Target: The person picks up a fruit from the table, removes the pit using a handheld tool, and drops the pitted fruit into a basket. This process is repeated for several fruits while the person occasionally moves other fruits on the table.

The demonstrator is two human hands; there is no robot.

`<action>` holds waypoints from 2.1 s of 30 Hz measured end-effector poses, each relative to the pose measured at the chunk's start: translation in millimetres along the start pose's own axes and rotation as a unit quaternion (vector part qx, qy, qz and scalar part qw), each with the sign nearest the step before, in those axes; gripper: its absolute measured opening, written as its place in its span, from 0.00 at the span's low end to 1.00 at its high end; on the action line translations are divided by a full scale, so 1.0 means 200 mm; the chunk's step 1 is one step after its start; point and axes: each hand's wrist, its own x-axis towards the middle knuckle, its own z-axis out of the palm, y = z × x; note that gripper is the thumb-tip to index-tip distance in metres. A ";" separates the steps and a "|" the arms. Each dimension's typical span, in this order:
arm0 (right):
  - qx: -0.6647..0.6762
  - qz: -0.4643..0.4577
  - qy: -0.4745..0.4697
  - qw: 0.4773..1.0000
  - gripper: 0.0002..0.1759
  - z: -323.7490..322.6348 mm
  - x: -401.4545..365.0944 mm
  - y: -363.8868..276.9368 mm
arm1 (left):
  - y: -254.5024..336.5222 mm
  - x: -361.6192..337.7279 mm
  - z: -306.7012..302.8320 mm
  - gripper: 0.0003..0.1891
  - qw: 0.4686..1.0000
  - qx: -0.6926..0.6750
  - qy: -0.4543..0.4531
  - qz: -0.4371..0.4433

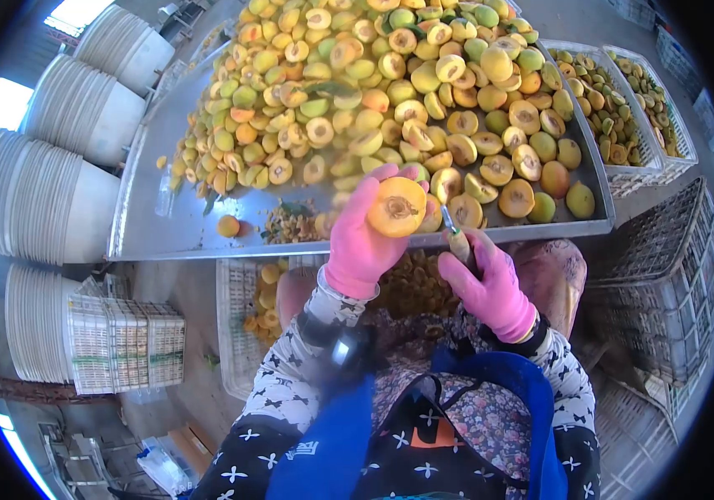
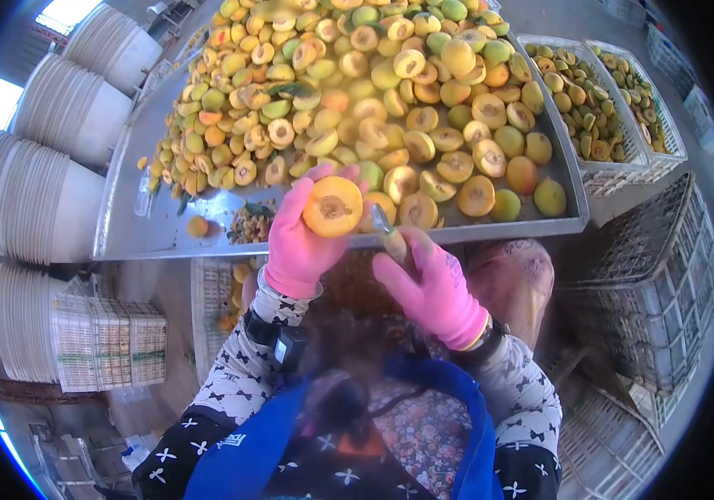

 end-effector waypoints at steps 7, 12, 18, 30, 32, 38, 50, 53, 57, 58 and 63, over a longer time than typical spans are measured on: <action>-0.102 -0.077 0.039 0.991 0.20 0.18 -0.05 0.02 | -0.02 -0.23 0.02 0.26 0.996 -0.077 -0.030 -0.047; 0.027 0.012 0.088 0.996 0.17 0.21 -0.01 -0.03 | -0.01 -0.28 -0.02 0.26 0.999 0.031 -0.042 0.012; -0.071 -0.004 0.063 0.995 0.15 0.23 0.05 0.03 | -0.06 -0.31 -0.01 0.17 0.969 0.236 -0.030 0.069; -0.218 -0.205 -0.029 0.954 0.16 0.21 0.00 -0.03 | 0.15 -0.18 -0.07 0.24 0.997 -0.048 0.028 0.051; -0.263 -0.194 0.013 0.945 0.17 0.21 0.04 -0.07 | 0.12 -0.20 -0.05 0.23 0.998 -0.039 0.032 0.030; -0.361 -0.185 -0.001 0.914 0.18 0.22 0.10 -0.06 | 0.08 -0.20 -0.03 0.21 0.999 -0.043 0.032 0.008; -0.446 -0.196 -0.033 0.873 0.13 0.26 0.09 0.07 | 0.05 -0.23 -0.05 0.16 0.994 0.075 0.078 0.000; -0.389 -0.140 -0.097 0.905 0.14 0.28 0.08 0.11 | 0.03 -0.24 -0.09 0.17 0.992 0.091 0.089 -0.010; -0.236 -0.116 -0.110 0.959 0.14 0.33 0.04 0.10 | -0.01 -0.24 -0.05 0.17 0.986 0.092 0.138 0.027; -0.201 -0.111 -0.100 0.968 0.14 0.35 0.03 0.10 | -0.02 -0.24 -0.03 0.16 0.983 0.100 0.147 0.048; -0.113 -0.005 -0.122 0.986 0.15 0.33 0.05 0.05 | 0.12 -0.18 -0.06 0.19 0.987 0.042 0.112 -0.106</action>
